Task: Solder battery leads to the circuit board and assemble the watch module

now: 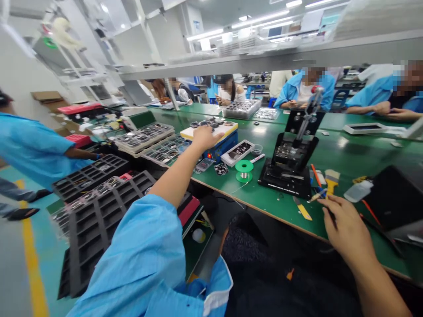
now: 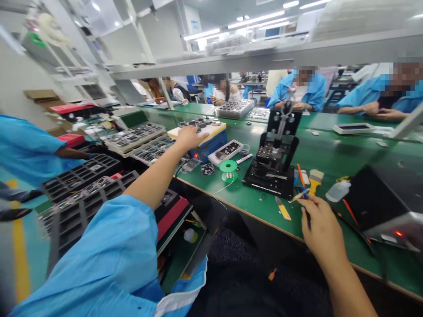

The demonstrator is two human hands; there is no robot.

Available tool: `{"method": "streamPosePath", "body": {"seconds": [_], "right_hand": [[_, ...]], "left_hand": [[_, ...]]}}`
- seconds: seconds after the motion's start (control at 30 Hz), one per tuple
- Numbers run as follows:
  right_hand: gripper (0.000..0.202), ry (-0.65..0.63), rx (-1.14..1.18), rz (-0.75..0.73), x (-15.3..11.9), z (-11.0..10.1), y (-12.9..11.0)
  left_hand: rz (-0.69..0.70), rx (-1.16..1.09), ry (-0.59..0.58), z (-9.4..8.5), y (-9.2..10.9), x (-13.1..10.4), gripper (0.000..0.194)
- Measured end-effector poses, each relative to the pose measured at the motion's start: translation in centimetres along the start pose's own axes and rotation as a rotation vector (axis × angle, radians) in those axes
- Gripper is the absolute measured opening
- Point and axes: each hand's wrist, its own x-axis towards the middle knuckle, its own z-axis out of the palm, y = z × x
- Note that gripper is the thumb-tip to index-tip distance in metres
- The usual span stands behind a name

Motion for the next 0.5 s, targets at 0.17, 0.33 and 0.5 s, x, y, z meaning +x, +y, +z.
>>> {"method": "streamPosePath", "body": {"seconds": [0.17, 0.33, 0.5], "right_hand": [[0.041, -0.151, -0.222, -0.031, 0.0, 0.4, -0.2], [0.039, -0.152, -0.213, 0.044, 0.0, 0.7, -1.1], [0.035, -0.133, -0.132, 0.070, 0.0, 0.2, -1.6]], "left_hand": [[0.007, 0.040, 0.032, 0.2, 0.1, -0.8, 0.065], [-0.040, 0.054, 0.056, -0.1, 0.4, -2.0, 0.063], [-0.073, 0.031, -0.019, -0.9, 1.6, -1.4, 0.064]]}}
